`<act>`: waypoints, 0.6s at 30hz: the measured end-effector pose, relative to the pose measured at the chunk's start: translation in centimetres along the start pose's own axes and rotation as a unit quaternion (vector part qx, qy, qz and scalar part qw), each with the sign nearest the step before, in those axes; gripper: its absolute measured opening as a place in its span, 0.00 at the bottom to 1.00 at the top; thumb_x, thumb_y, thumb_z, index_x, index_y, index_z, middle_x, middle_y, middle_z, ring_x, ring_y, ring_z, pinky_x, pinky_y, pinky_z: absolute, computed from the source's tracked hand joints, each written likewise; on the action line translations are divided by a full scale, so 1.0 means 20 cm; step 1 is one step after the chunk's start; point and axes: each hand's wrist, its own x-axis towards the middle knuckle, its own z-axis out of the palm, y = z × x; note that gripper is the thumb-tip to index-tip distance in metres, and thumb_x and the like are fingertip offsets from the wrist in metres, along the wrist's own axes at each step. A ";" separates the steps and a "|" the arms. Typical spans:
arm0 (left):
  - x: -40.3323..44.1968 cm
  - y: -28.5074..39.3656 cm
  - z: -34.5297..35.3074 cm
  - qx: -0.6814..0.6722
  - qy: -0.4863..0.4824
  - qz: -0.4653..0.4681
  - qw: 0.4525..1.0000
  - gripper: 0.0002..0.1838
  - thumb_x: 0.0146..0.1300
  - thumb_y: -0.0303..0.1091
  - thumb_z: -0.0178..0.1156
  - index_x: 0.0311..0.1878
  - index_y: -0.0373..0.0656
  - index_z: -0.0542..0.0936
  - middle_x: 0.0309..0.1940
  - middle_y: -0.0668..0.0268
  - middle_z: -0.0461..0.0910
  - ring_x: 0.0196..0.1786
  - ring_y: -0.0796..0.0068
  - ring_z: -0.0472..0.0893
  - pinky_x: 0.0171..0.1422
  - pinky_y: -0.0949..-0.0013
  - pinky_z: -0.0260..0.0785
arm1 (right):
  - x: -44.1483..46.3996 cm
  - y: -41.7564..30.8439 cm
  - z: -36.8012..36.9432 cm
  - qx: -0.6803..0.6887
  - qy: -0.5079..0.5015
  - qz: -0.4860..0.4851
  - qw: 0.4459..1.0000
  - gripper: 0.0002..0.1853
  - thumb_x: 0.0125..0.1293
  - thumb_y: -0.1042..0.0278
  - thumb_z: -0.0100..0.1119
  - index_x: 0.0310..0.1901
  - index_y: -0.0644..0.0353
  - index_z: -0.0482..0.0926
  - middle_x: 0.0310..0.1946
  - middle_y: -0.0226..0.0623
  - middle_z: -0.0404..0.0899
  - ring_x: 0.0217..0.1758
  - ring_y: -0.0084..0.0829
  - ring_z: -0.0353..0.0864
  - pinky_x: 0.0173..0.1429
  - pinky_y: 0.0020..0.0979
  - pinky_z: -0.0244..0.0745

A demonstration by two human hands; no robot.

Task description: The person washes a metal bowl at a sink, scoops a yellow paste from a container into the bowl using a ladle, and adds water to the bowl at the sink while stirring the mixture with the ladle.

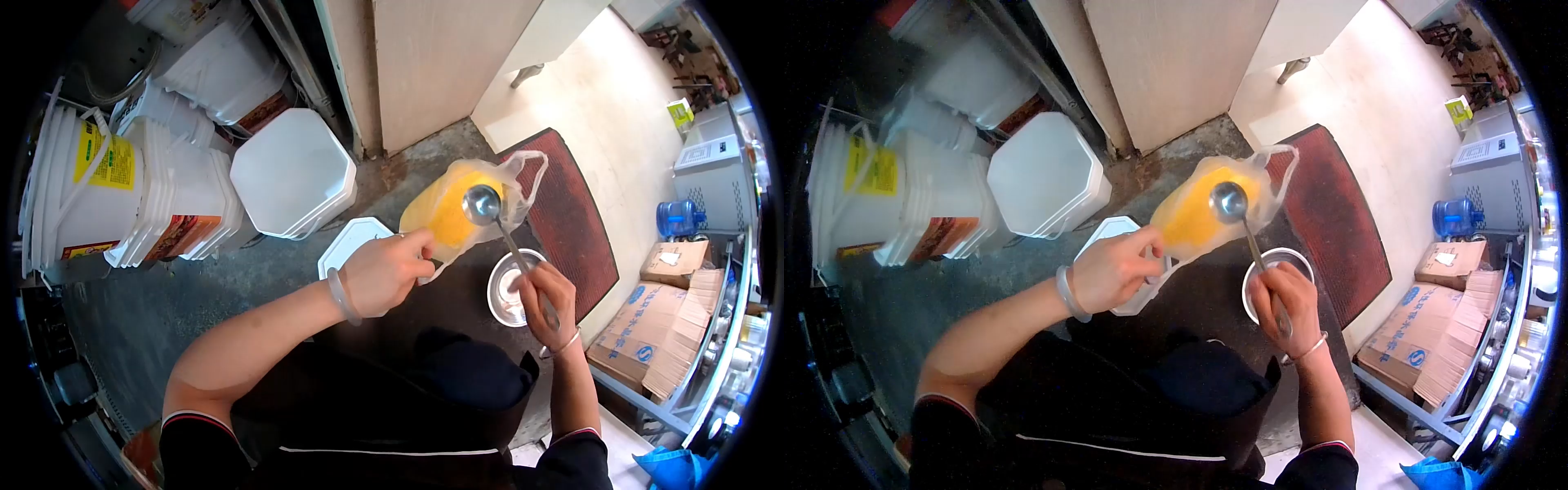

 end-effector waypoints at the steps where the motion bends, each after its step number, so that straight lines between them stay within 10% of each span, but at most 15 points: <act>1: -0.01 -0.02 0.02 -0.021 0.011 0.002 1.000 0.05 0.45 0.19 0.54 0.26 0.41 0.73 0.34 0.63 0.69 0.31 0.64 0.73 0.37 0.67 0.66 | 0.02 0.02 0.04 -0.005 0.012 -0.005 1.000 0.02 0.55 0.80 0.52 0.30 0.64 0.75 0.24 0.42 0.73 0.26 0.40 0.73 0.32 0.33 0.68; 9: -0.01 -0.04 0.00 -0.101 0.011 -0.005 0.995 0.08 0.48 0.16 0.50 0.32 0.37 0.73 0.37 0.60 0.68 0.38 0.62 0.72 0.42 0.69 0.65 | 0.13 0.24 0.27 -0.228 -0.056 -0.091 0.968 0.08 0.57 0.76 0.52 0.39 0.65 0.74 0.27 0.43 0.73 0.33 0.40 0.72 0.39 0.36 0.69; 13: 0.00 -0.05 -0.01 -0.124 0.025 -0.001 0.992 0.08 0.49 0.16 0.50 0.33 0.36 0.73 0.38 0.59 0.67 0.41 0.62 0.71 0.45 0.69 0.65 | 0.11 0.34 0.41 -0.077 0.006 -0.087 0.993 0.06 0.60 0.73 0.51 0.35 0.64 0.76 0.25 0.44 0.76 0.25 0.42 0.71 0.34 0.36 0.69; 18: 0.02 -0.01 0.01 -0.151 0.006 0.008 0.989 0.08 0.50 0.16 0.50 0.33 0.36 0.73 0.39 0.59 0.67 0.41 0.64 0.71 0.45 0.69 0.65 | 0.08 0.39 0.46 0.308 0.060 0.221 0.923 0.10 0.64 0.69 0.48 0.36 0.65 0.78 0.20 0.34 0.75 0.23 0.23 0.72 0.27 0.24 0.63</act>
